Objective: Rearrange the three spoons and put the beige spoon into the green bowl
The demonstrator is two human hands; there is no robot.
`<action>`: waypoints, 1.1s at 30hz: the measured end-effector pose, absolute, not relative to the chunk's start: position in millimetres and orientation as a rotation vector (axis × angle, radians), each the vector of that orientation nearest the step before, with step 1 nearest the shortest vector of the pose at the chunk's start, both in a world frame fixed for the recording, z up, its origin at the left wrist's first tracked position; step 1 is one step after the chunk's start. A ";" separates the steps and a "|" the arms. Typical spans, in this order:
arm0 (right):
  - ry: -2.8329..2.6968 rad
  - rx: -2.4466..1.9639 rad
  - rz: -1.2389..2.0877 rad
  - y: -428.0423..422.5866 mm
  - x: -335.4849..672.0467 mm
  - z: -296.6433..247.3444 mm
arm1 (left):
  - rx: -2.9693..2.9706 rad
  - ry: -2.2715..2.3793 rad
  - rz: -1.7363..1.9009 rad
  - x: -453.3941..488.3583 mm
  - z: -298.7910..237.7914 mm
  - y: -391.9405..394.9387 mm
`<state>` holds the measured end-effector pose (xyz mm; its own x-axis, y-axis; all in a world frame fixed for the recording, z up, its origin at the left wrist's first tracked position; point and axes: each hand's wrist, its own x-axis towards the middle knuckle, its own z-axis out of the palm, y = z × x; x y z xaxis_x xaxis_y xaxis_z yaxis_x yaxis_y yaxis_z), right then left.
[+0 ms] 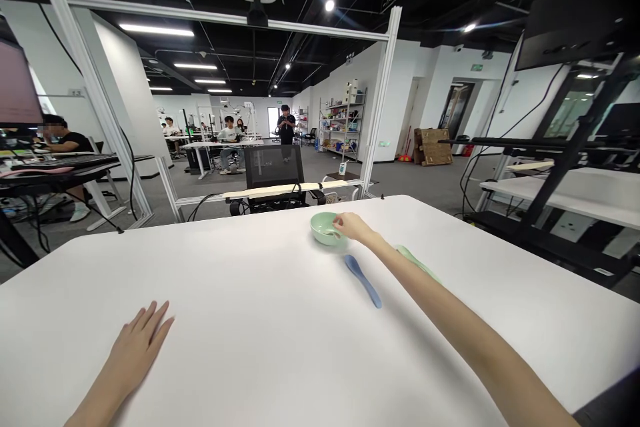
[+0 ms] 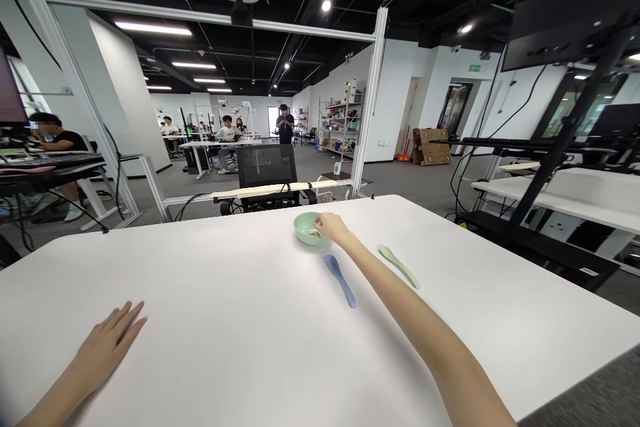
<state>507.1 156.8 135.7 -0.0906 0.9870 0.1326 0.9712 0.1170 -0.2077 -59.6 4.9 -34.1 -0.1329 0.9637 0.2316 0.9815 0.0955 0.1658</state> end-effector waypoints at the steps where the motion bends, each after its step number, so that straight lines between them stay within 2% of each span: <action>1: -2.170 -1.963 0.118 162.1 501.5 137.0 | -2.028 -2.289 -0.418 -58.1 -32.6 4.2; 13: -2.193 -2.046 0.243 176.9 483.7 137.0 | -2.035 -2.302 -0.408 -49.6 -28.3 -1.3; 17: -2.088 -1.941 0.166 154.8 498.6 141.4 | -1.987 -2.275 -0.508 -56.2 -33.8 0.7; 21: -1.882 -1.711 0.160 107.3 530.3 121.1 | -2.090 -1.989 -0.693 -35.4 -27.4 13.2; 24: -1.762 -1.648 0.204 71.0 551.8 88.1 | -2.358 -1.771 -0.778 29.7 -9.0 23.2; 27: -1.663 -1.680 0.282 48.2 562.9 58.5 | -2.660 -1.590 -0.820 135.8 12.3 23.7; 33: -1.596 -1.659 0.280 43.8 566.1 38.2 | -3.091 -1.256 -0.756 343.7 29.3 21.0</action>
<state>566.1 43.8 38.2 0.1798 0.9157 0.3595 0.7387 0.1156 -0.6641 343.7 21.0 29.3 0.6400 0.7114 0.2905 0.5896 -0.6970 0.4081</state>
